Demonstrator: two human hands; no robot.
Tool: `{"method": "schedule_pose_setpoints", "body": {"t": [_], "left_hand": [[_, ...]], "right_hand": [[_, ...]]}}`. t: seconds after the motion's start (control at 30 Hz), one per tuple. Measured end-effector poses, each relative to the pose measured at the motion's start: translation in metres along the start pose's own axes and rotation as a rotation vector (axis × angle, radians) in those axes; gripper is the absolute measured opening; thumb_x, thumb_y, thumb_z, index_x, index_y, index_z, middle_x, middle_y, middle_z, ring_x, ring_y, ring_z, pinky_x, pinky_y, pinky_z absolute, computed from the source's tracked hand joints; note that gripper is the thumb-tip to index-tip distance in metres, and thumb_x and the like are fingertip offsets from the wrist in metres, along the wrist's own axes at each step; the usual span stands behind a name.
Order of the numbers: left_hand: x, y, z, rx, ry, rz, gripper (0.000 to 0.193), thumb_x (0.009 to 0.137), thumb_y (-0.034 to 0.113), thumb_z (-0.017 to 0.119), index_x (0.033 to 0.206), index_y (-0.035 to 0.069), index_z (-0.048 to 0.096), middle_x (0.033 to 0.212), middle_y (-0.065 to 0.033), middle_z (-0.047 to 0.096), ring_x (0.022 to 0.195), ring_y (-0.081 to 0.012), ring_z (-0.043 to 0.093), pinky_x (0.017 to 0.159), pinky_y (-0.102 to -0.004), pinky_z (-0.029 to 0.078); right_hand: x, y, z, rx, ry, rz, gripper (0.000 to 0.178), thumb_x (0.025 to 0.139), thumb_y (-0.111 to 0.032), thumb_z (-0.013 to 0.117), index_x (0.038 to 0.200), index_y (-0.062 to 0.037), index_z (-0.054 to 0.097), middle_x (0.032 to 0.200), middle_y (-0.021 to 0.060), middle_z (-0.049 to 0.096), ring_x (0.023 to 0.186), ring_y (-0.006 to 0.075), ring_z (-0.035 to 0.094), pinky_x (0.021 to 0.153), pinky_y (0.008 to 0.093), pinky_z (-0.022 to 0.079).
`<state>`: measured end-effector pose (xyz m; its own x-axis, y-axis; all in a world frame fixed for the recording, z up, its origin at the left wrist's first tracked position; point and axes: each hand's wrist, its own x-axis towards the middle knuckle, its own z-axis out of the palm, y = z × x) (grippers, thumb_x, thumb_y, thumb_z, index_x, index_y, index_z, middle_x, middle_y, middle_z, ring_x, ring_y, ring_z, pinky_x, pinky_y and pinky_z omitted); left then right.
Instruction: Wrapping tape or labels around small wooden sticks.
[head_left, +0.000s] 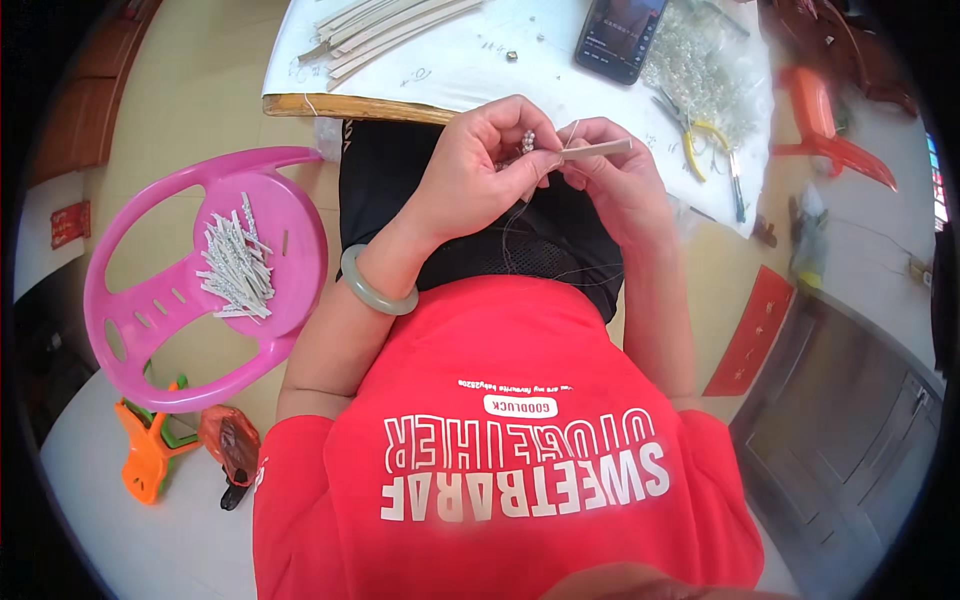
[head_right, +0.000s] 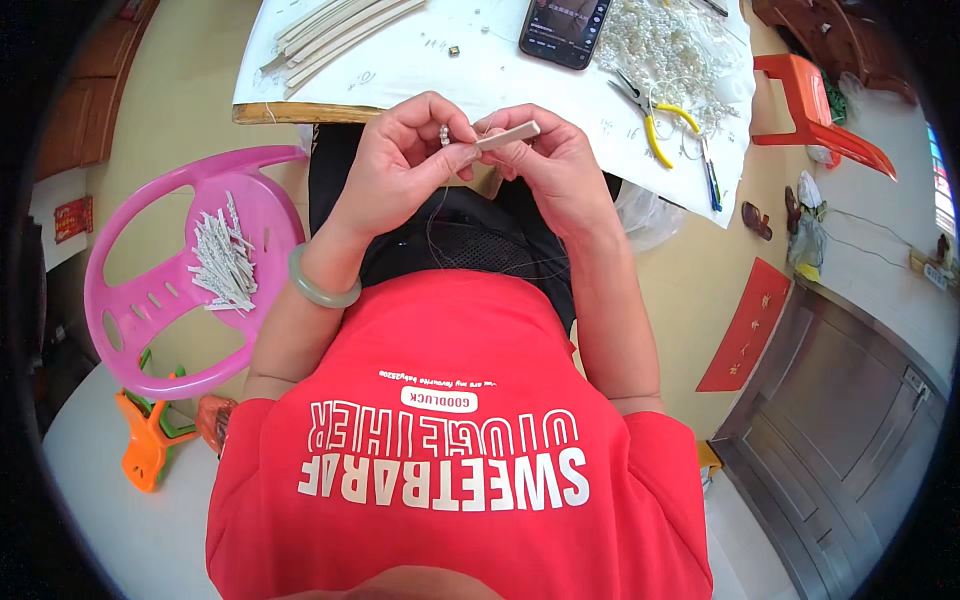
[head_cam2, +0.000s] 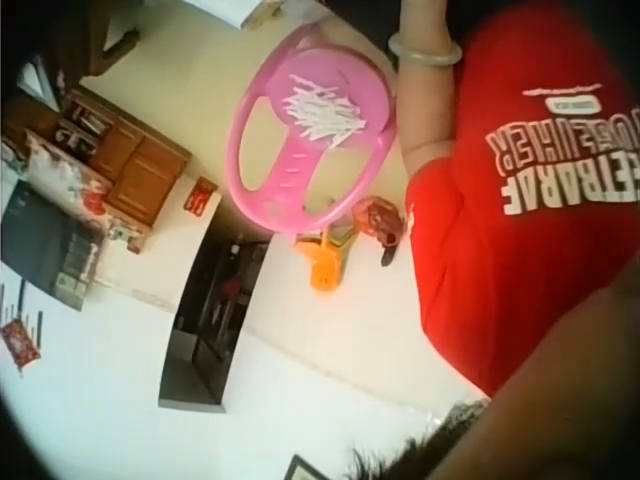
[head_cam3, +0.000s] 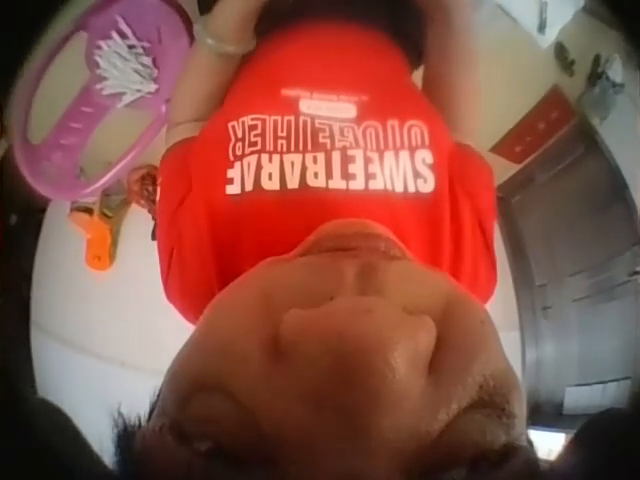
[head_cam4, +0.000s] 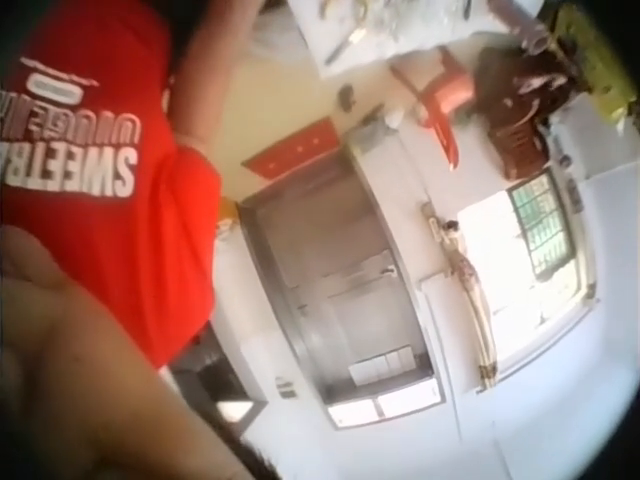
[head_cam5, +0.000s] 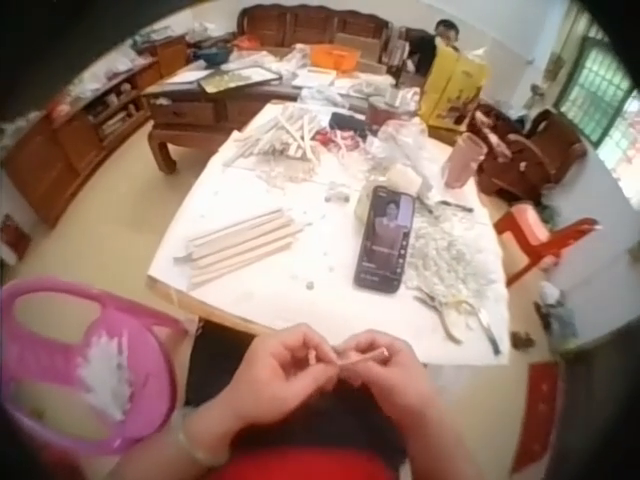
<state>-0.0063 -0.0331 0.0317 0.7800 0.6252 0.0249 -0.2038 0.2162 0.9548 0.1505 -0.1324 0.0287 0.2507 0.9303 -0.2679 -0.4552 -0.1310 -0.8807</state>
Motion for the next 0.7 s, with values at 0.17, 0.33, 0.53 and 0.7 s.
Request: {"method": "schedule_pose_setpoints", "body": {"t": [0.17,0.33,0.53,0.7], "left_hand": [[0.0,-0.002,-0.006,-0.009,-0.087,-0.03,0.014,0.084,-0.008,0.06,0.092,0.004,0.06,0.079,-0.0021,0.064,0.066,-0.0062,0.057,0.062,-0.0159,0.044],[-0.006,0.01,0.004,0.062,-0.315,-0.018,0.015,0.085,-0.009,0.06,0.093,0.004,0.06,0.082,-0.0019,0.064,0.07,-0.006,0.059,0.064,-0.0151,0.045],[0.0,0.001,-0.003,0.146,-0.048,-0.015,0.014,0.084,-0.008,0.061,0.092,0.005,0.06,0.082,-0.0012,0.065,0.071,-0.0047,0.06,0.063,-0.0134,0.042],[0.0,-0.003,-0.007,0.1,0.021,-0.022,0.014,0.084,-0.007,0.062,0.091,0.005,0.06,0.081,0.0005,0.064,0.069,-0.003,0.056,0.062,-0.0128,0.04]], "right_hand": [[-0.001,0.004,0.002,0.036,-0.014,-0.019,0.009,0.087,-0.003,0.069,0.095,-0.0011,0.065,0.084,0.0046,0.064,0.071,0.0102,0.058,0.067,0.0181,0.045],[0.022,-0.006,-0.019,0.085,0.043,-0.338,0.005,0.089,-0.001,0.064,0.094,-0.0011,0.063,0.091,0.0073,0.064,0.076,0.0126,0.06,0.071,0.0222,0.049],[0.024,-0.023,-0.01,0.21,0.219,-0.155,0.007,0.092,-0.002,0.061,0.099,0.0003,0.062,0.095,0.0087,0.064,0.081,0.0148,0.062,0.077,0.025,0.052],[0.004,0.009,-0.003,0.217,0.093,0.004,0.013,0.092,-0.004,0.063,0.104,0.0009,0.061,0.094,0.0081,0.064,0.083,0.0145,0.062,0.078,0.025,0.051]]}}
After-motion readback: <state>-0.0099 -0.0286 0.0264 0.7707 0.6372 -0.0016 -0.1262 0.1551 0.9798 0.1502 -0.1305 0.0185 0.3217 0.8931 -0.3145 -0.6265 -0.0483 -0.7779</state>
